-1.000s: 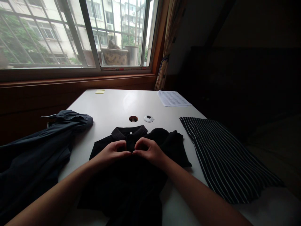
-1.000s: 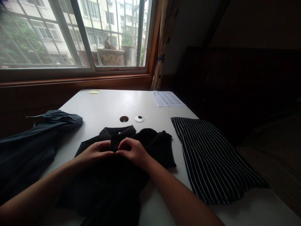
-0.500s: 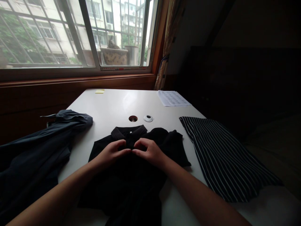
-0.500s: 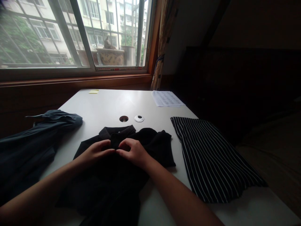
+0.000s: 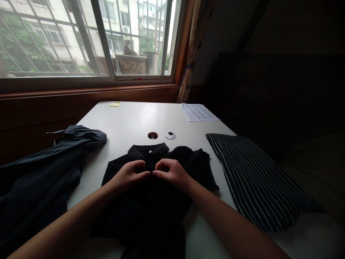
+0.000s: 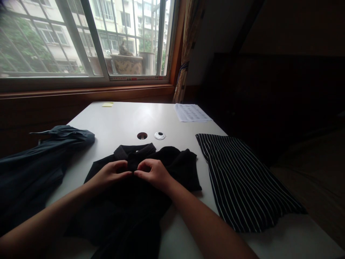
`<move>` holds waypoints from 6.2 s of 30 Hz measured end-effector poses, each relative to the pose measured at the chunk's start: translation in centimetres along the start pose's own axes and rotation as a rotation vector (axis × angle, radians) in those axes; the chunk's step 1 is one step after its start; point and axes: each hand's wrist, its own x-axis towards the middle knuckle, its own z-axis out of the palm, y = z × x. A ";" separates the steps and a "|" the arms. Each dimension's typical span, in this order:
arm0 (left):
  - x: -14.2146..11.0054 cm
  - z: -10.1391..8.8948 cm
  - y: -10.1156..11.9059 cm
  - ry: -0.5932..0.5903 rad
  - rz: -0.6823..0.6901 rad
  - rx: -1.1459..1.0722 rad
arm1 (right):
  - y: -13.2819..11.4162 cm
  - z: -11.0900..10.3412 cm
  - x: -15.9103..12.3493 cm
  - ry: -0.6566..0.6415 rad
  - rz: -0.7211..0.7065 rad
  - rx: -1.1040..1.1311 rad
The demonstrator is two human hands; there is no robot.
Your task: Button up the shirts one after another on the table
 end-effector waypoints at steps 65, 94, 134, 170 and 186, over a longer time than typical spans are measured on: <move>-0.2 1.7 -0.2 0.143 0.322 0.107 | 0.3 -0.4 0.3 0.082 -0.044 -0.047; 0.5 1.1 -2.0 0.510 0.291 0.502 | 0.7 -0.8 0.1 0.458 -0.001 0.444; -0.1 1.3 -1.1 0.309 0.500 0.557 | 0.5 -0.8 0.1 0.465 -0.036 0.402; 0.6 0.4 0.5 -0.196 0.251 0.077 | -0.1 -0.3 0.0 0.256 -0.091 0.187; 0.4 0.9 0.1 -0.065 0.023 -0.174 | -0.2 -0.6 -0.4 0.139 -0.147 0.004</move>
